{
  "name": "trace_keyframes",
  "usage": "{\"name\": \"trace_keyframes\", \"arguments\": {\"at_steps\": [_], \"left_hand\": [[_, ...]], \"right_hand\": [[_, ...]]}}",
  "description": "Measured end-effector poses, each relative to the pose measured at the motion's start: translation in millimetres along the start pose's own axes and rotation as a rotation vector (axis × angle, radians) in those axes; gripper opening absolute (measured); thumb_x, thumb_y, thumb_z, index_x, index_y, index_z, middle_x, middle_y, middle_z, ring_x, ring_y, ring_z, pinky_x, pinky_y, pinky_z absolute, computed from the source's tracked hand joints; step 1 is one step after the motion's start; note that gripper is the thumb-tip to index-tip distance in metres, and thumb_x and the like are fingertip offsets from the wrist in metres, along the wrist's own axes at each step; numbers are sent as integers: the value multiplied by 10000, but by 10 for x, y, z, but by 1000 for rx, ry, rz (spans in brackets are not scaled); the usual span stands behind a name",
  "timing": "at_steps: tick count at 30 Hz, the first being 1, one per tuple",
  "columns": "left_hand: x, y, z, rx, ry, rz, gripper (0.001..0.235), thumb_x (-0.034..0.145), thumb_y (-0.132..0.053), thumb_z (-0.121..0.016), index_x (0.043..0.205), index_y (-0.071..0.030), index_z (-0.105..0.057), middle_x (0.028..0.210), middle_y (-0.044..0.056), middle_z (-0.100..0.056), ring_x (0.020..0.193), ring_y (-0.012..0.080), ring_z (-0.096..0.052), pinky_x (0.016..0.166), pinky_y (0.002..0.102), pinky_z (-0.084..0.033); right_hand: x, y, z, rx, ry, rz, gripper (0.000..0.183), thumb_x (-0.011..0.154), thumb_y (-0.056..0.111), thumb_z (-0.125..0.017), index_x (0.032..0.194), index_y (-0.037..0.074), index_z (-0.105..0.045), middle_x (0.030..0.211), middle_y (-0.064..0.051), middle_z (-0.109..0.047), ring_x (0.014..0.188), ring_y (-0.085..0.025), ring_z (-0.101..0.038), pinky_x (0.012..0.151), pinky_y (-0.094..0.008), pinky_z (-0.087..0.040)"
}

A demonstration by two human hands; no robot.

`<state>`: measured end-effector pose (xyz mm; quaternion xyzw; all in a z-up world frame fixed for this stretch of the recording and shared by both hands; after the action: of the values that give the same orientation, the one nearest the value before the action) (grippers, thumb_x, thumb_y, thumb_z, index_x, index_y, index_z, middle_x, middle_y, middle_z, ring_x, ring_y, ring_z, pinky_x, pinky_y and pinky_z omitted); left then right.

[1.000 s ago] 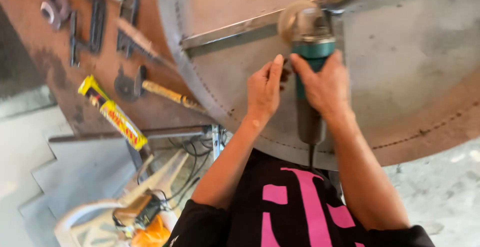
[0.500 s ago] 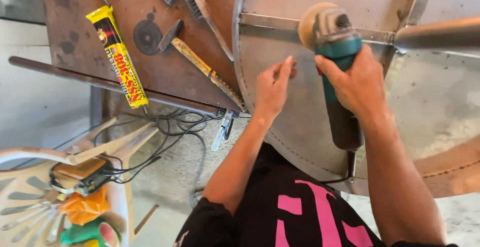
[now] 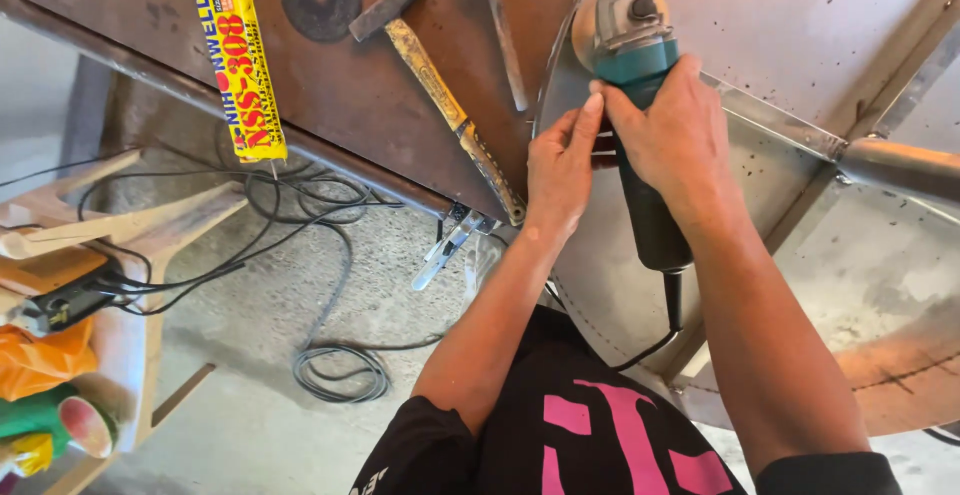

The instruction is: Grinding and spot welding a circular metal base and central post.

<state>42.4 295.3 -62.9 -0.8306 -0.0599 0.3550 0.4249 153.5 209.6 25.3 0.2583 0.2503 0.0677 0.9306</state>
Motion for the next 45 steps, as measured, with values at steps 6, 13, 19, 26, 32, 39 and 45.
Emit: {"name": "trace_keyframes", "arguments": {"at_steps": [6, 13, 19, 26, 32, 39, 45], "left_hand": [[8, -62, 29, -32, -7, 20, 473, 1060, -401, -583, 1121, 44, -733, 961, 77, -741, 798, 153, -710, 706, 307, -602], [15, -101, 34, -16, 3, 51, 493, 1050, -411, -583, 1114, 54, -731, 951, 84, -742, 784, 163, -719, 678, 317, -610], [-6, -113, 45, -42, 14, 48, 494, 1044, -418, -587, 1142, 44, -728, 926, 94, -737, 794, 158, -718, 694, 318, -617], [-11, -25, 0, -63, 56, 59, 503, 1058, -420, -600, 1134, 59, -733, 945, 97, -734, 817, 159, -707, 713, 322, -608], [13, -66, 31, -83, 43, 63, 487, 1043, -410, -596, 1151, 47, -722, 959, 87, -736, 811, 169, -725, 715, 320, -616], [-16, -62, 68, -28, 19, 65, 501, 1053, -409, -581, 1156, 59, -724, 924, 100, -742, 798, 158, -717, 716, 318, -623], [-23, 0, 61, -62, 41, 70, 498, 1055, -408, -588, 1155, 61, -721, 925, 111, -738, 803, 167, -720, 721, 320, -610]], "right_hand": [[7, 94, -15, -53, 9, -47, 686, 905, 520, -780, 1056, -89, -503, 927, -275, -693, 854, -427, -702, 718, -492, -552], [11, 121, -19, -83, 4, -49, 688, 912, 533, -781, 1053, -85, -515, 917, -271, -699, 869, -424, -696, 737, -493, -547], [-16, 128, -21, -95, 12, -86, 689, 894, 540, -778, 1047, -78, -516, 929, -267, -690, 873, -424, -696, 732, -495, -547], [-48, 97, 18, -112, -10, -79, 680, 908, 533, -777, 1049, -81, -521, 933, -275, -689, 880, -437, -693, 742, -503, -545], [-19, 155, 5, -96, -8, -58, 675, 909, 532, -778, 1044, -77, -520, 932, -277, -690, 882, -443, -688, 745, -508, -542], [-14, 120, -58, -127, 19, -76, 686, 901, 536, -773, 1055, -75, -503, 893, -277, -695, 854, -445, -693, 741, -512, -542], [-15, 148, -51, -158, 11, -42, 691, 902, 530, -778, 1061, -84, -504, 875, -285, -690, 841, -458, -685, 729, -521, -537]]}}
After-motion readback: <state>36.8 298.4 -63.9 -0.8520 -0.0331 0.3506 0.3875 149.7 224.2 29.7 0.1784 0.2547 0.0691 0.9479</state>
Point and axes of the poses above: each hand's wrist, its own x-axis towards the middle knuckle, its own z-axis out of the back of the hand, y = z × x, the point moved 10 cm from there along x, towards the middle knuckle
